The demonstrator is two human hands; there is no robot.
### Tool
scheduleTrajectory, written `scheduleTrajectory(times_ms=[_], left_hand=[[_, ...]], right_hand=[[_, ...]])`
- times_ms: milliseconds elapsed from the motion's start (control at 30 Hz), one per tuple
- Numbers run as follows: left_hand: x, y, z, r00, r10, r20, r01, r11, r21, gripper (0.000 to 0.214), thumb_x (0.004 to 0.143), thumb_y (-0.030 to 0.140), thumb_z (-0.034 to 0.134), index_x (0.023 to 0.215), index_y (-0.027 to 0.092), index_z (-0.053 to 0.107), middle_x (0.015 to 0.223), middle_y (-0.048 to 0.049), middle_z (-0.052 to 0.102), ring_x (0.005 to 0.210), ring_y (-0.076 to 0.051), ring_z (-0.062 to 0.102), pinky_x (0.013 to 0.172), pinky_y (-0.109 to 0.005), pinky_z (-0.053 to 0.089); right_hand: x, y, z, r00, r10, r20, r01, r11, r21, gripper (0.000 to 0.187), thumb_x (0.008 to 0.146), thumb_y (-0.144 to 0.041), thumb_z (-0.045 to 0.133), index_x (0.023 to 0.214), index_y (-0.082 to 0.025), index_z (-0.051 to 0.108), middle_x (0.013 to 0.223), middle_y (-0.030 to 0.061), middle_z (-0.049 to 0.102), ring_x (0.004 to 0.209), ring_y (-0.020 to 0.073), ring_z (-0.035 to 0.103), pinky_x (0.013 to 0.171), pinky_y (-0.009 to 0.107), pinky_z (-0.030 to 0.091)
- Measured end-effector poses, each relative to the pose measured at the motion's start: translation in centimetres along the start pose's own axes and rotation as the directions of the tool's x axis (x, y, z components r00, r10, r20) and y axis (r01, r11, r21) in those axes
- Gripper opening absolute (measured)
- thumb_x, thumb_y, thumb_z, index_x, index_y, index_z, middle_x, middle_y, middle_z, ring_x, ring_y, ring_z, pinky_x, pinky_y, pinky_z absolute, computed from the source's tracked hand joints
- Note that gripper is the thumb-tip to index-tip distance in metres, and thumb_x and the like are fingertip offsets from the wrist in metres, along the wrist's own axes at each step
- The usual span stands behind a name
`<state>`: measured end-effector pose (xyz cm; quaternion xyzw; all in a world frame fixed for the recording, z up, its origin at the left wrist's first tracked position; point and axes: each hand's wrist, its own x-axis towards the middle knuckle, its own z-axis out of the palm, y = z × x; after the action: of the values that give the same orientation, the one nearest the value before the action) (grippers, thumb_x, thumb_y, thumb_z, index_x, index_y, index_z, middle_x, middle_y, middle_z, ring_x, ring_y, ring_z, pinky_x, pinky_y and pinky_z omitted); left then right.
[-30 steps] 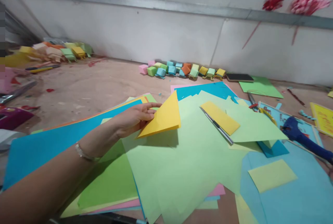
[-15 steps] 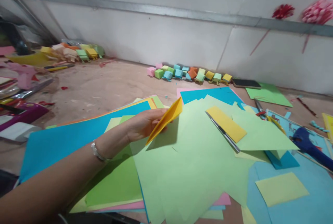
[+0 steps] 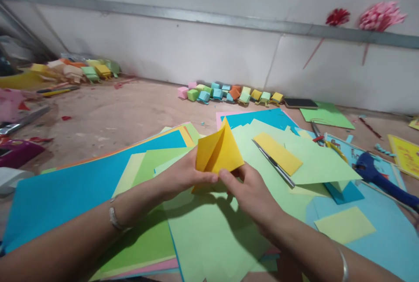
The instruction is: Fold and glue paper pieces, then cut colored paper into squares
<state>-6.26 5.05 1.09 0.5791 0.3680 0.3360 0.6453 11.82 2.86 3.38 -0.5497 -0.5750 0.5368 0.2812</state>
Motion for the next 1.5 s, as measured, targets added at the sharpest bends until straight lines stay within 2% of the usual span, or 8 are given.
scheduleTrajectory(times_ms=[133, 267, 467, 700, 1167, 1333, 1400, 1500], left_hand=[[-0.4, -0.2, 0.6, 0.982, -0.144, -0.12, 0.103, 0.949, -0.298, 0.057, 0.064, 0.033, 0.085, 0.113, 0.015, 0.063, 0.109, -0.0134, 0.068, 0.098, -0.027, 0.064, 0.082, -0.036, 0.051], [-0.1, 0.4, 0.6, 0.915, -0.28, -0.292, 0.087, 0.842, -0.533, 0.035, 0.066, 0.021, 0.081, 0.099, 0.017, 0.069, 0.114, -0.0102, 0.07, 0.099, -0.025, 0.065, 0.086, -0.036, 0.053], [1.0, -0.3, -0.4, 0.827, -0.263, -0.497, 0.032, 0.905, -0.425, 0.024, 0.066, 0.018, 0.081, 0.088, 0.012, 0.073, 0.097, -0.01, 0.074, 0.08, -0.018, 0.067, 0.073, -0.029, 0.055], [1.4, -1.3, -0.8, 0.813, -0.225, -0.538, 0.012, 0.929, -0.37, 0.033, 0.058, 0.026, 0.087, 0.084, 0.011, 0.074, 0.091, -0.0108, 0.074, 0.078, -0.018, 0.066, 0.069, -0.028, 0.054], [1.5, -1.3, -0.8, 0.779, -0.161, -0.605, -0.063, 0.941, -0.332, 0.032, 0.051, 0.026, 0.088, 0.078, 0.013, 0.076, 0.081, -0.0068, 0.074, 0.069, -0.015, 0.063, 0.061, -0.024, 0.051], [1.2, 0.2, -1.9, 0.776, -0.049, -0.629, -0.174, 0.942, -0.288, 0.039, 0.051, 0.035, 0.09, 0.083, 0.017, 0.077, 0.095, -0.0079, 0.077, 0.088, -0.022, 0.069, 0.079, -0.031, 0.056], [0.8, 1.4, -2.7, 0.761, 0.056, -0.647, -0.21, 0.964, -0.164, 0.04, 0.05, 0.037, 0.09, 0.084, 0.018, 0.078, 0.091, -0.0062, 0.078, 0.087, -0.023, 0.069, 0.079, -0.031, 0.055], [-0.1, 3.7, -4.1, 0.804, 0.105, -0.586, -0.109, 0.994, 0.029, 0.038, 0.045, 0.04, 0.091, 0.074, 0.02, 0.078, 0.083, -0.0059, 0.078, 0.082, -0.025, 0.069, 0.072, -0.03, 0.056]], right_hand=[[1.0, 0.6, -0.1, 0.984, -0.013, -0.178, 0.053, 0.973, 0.224, 0.041, 0.075, -0.054, 0.065, 0.088, -0.016, 0.064, 0.078, 0.0052, 0.067, 0.07, 0.0185, 0.062, 0.068, 0.035, 0.054], [3.2, 1.5, -2.7, 0.945, -0.162, -0.283, 0.19, 0.979, 0.074, 0.036, 0.075, -0.049, 0.066, 0.086, -0.015, 0.065, 0.076, 0.0056, 0.069, 0.067, 0.0186, 0.062, 0.063, 0.034, 0.053], [4.6, 2.2, -5.5, 0.893, -0.276, -0.356, 0.273, 0.96, -0.058, 0.024, 0.07, -0.041, 0.071, 0.074, -0.017, 0.068, 0.065, 0.002, 0.065, 0.06, 0.0152, 0.056, 0.06, 0.031, 0.05], [4.2, 2.5, -5.6, 0.855, -0.33, -0.4, 0.313, 0.944, -0.108, 0.02, 0.068, -0.037, 0.071, 0.074, -0.018, 0.073, 0.063, 0.0011, 0.065, 0.059, 0.0148, 0.055, 0.059, 0.03, 0.049], [3.5, 2.4, -5.3, 0.856, -0.377, -0.354, 0.33, 0.925, -0.188, 0.029, 0.072, -0.046, 0.071, 0.065, -0.018, 0.07, 0.061, 0.002, 0.064, 0.057, 0.0143, 0.054, 0.053, 0.026, 0.045], [2.8, 1.5, -7.7, 0.935, -0.336, -0.11, 0.306, 0.925, -0.225, 0.031, 0.068, -0.044, 0.075, 0.084, -0.018, 0.073, 0.082, 0.0071, 0.074, 0.072, 0.0215, 0.067, 0.063, 0.031, 0.054], [2.3, 1.6, -9.8, 0.929, -0.358, -0.095, 0.295, 0.871, -0.393, 0.03, 0.075, -0.044, 0.067, 0.091, -0.019, 0.072, 0.089, 0.0079, 0.075, 0.076, 0.0216, 0.069, 0.069, 0.032, 0.054], [1.7, 2.9, -12.1, 0.9, -0.418, -0.124, 0.168, 0.595, -0.786, 0.025, 0.083, -0.039, 0.055, 0.085, -0.02, 0.071, 0.082, 0.006, 0.074, 0.066, 0.018, 0.065, 0.061, 0.029, 0.049]])
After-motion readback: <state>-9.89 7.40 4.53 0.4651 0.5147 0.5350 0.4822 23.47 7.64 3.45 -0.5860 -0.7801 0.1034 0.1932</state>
